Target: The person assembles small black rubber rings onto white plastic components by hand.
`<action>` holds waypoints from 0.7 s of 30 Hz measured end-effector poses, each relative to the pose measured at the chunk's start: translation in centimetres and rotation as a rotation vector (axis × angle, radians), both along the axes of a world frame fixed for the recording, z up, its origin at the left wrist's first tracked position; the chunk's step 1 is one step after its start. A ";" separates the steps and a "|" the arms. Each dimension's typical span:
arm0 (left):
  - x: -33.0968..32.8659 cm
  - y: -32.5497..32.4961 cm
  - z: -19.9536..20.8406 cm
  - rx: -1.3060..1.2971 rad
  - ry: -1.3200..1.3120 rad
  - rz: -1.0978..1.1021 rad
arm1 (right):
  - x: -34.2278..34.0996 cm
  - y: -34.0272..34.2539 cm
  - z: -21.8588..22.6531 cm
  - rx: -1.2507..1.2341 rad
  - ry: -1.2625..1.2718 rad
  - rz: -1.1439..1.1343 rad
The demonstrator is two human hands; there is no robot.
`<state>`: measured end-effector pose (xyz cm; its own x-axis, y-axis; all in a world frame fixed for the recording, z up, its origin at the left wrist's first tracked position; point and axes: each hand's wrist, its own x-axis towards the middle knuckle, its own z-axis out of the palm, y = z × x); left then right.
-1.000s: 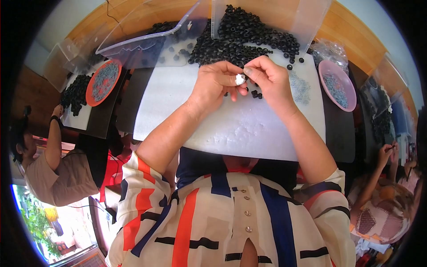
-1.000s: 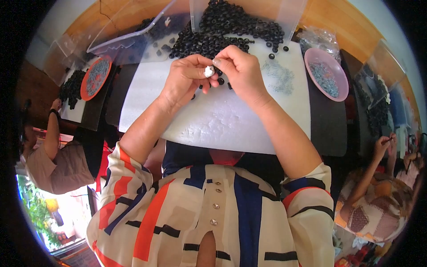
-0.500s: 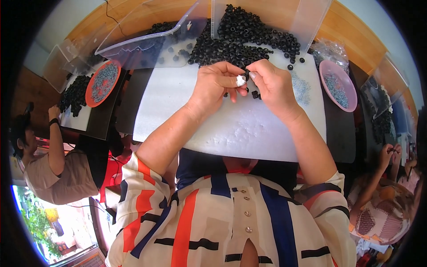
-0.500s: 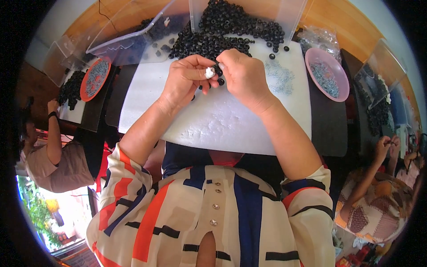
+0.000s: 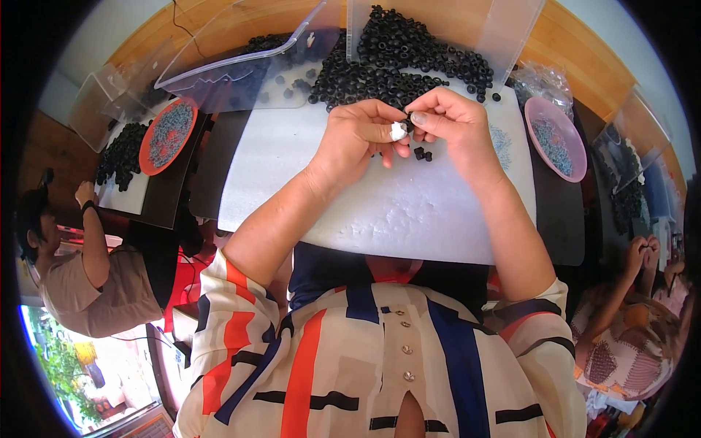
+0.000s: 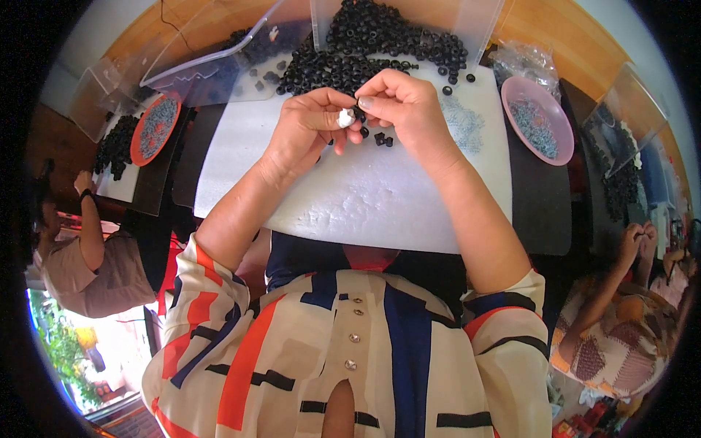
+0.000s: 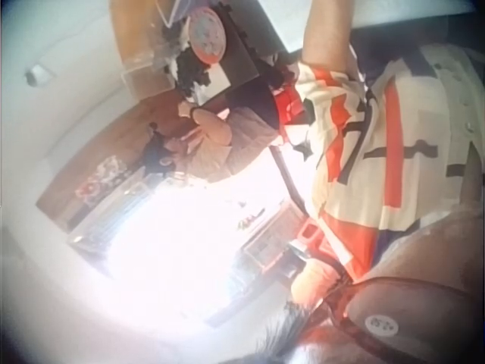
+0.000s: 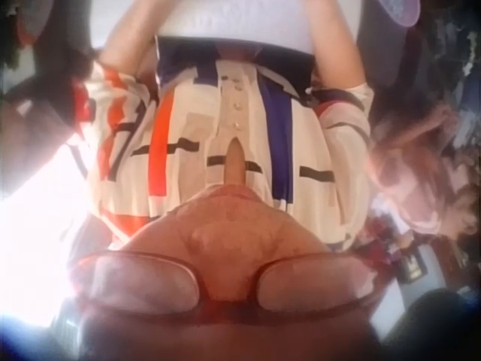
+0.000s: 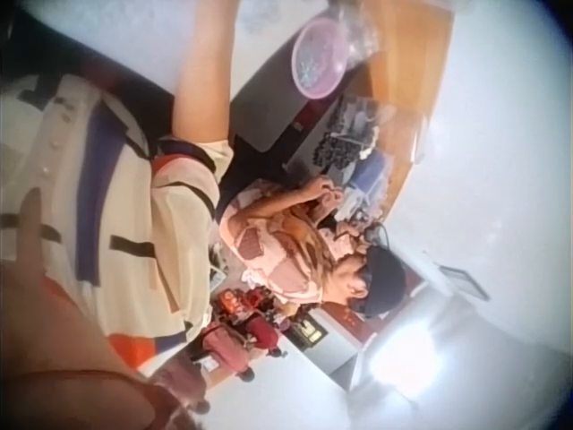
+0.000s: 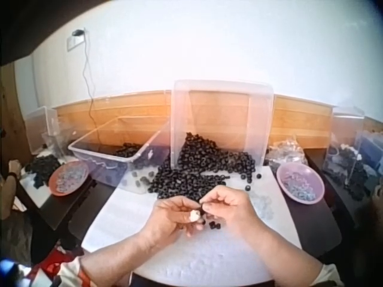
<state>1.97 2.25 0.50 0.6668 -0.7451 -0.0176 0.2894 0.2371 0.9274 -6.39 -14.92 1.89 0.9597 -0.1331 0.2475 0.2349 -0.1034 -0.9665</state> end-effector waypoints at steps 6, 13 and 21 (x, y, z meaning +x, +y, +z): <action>0.0 0.1 0.0 -0.005 -0.028 0.010 | 0.0 0.3 0.2 -0.008 -0.012 -0.024; -0.2 0.2 0.1 -0.002 -0.019 0.027 | -0.1 0.7 0.5 0.008 -0.006 -0.001; -0.2 0.0 0.0 -0.009 -0.032 0.065 | 0.1 0.4 -0.2 -0.092 -0.060 -0.020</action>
